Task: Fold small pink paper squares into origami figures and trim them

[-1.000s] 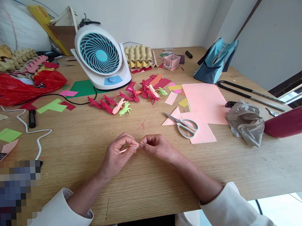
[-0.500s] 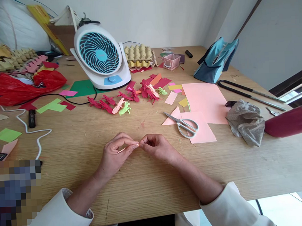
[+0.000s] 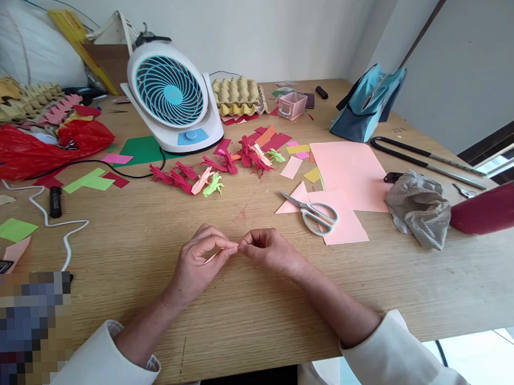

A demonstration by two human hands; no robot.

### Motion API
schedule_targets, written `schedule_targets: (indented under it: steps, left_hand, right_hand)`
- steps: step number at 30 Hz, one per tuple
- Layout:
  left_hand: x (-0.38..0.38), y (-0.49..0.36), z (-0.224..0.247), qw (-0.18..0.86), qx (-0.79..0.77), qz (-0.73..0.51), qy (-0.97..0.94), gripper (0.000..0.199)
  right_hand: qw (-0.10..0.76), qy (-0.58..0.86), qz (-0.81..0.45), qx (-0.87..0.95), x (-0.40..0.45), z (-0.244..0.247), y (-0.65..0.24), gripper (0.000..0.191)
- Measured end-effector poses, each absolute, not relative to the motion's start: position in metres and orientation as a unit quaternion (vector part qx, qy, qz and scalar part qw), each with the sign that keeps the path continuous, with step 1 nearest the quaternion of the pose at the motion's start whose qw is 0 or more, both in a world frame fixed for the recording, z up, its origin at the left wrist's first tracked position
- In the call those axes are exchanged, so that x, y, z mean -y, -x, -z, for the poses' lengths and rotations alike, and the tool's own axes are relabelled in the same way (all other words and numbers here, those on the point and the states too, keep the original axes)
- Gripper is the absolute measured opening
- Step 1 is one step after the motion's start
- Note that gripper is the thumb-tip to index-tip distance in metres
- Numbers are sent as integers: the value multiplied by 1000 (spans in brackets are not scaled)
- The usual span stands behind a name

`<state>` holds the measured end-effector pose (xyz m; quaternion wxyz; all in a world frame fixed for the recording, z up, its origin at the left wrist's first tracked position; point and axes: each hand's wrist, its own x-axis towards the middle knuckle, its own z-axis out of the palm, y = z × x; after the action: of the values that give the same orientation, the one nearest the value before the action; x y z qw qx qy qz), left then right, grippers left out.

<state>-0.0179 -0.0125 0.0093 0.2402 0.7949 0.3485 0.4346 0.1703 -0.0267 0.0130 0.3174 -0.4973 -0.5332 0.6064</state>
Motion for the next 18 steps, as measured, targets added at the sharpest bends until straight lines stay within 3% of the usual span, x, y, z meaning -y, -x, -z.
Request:
schedule_targets:
  steps: [10,18]
  left_hand:
    - [12,20,-10,98,-315,-400,-855,11]
    - [13,21,-12,61,-329,-356,-873,13]
  right_hand:
    - [313,497,-662,465,25,-15,-172,35]
    - [320,489,-668,461,23,-9,-174,34]
